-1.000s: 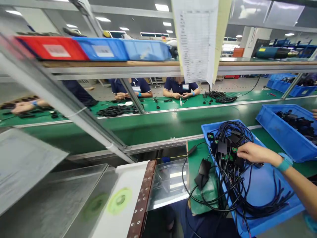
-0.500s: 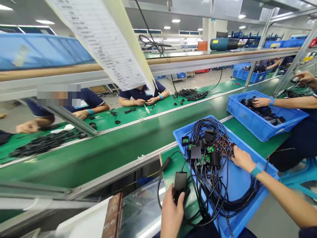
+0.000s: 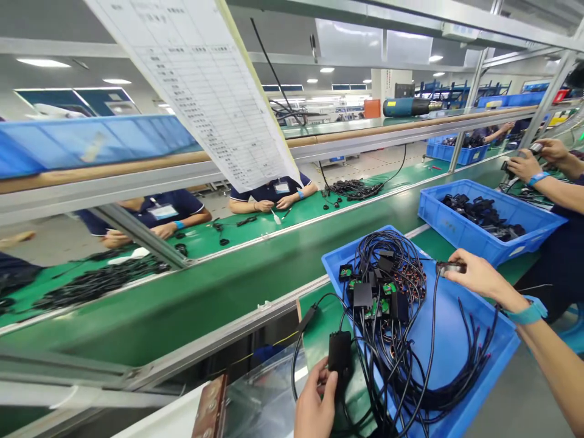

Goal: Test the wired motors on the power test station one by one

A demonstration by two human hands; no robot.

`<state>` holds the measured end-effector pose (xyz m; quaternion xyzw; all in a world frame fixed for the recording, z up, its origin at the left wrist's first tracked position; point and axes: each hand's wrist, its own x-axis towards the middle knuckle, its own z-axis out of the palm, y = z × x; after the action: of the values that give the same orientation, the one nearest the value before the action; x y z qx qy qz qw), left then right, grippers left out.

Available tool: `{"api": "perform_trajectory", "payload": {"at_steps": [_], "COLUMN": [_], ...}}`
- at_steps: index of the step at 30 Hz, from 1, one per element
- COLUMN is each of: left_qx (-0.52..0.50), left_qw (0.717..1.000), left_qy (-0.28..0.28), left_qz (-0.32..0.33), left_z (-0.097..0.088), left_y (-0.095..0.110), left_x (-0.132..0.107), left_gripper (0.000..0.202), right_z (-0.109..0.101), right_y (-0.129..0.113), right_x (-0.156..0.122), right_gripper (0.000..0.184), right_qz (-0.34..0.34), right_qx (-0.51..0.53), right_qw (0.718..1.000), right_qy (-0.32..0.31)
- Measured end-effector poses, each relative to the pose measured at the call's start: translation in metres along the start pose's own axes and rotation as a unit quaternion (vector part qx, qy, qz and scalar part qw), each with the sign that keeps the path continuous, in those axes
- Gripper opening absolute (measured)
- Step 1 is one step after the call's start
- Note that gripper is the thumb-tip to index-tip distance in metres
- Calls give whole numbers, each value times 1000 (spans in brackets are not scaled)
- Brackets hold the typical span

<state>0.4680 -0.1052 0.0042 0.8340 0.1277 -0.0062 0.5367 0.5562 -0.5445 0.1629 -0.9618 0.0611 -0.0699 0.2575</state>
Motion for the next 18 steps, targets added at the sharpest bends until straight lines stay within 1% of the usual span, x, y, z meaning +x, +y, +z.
{"api": "perform_trajectory", "payload": {"at_steps": [2,4,6,8,9,11,12,13,15,16,18], "left_qx": [-13,-21,-17,6,31,92,117,133,136,131,123], "left_qw": [1000,1000,999,999,998,989,983,979,981,984,987], "left_qy": [8,16,17,34,57,113,134,140,115,98,76], "left_qz": [-5,-18,-33,-36,-25,15,39,59,75,76,70], "left_z": [2,3,4,5,6,10,13,17,26,30,37], "left_y": [-1,-3,-4,0,3,15,21,29,44,51,65], "left_x": [0,2,5,8,10,14,16,18,23,25,32], "left_gripper": [84,88,91,91,90,86,84,82,82,84,88], "right_z": [22,54,83,101,103,100,97,94,93,96,105], "right_y": [11,29,46,57,60,58,56,52,44,41,38], "right_x": [-8,-24,-44,-58,-60,-54,-47,-37,-15,-5,11], "right_gripper": [25,24,26,32,34,32,31,30,32,34,35], "right_qz": [-11,-1,16,22,22,16,13,11,17,23,32], "right_qx": [-5,-13,-25,-33,-35,-49,-65,-83,-116,-125,-126], "right_qw": [998,995,991,987,984,980,980,981,982,982,980], "right_qy": [-56,-103,-132,-155,-172,-193,-189,-176,-146,-141,-152]}}
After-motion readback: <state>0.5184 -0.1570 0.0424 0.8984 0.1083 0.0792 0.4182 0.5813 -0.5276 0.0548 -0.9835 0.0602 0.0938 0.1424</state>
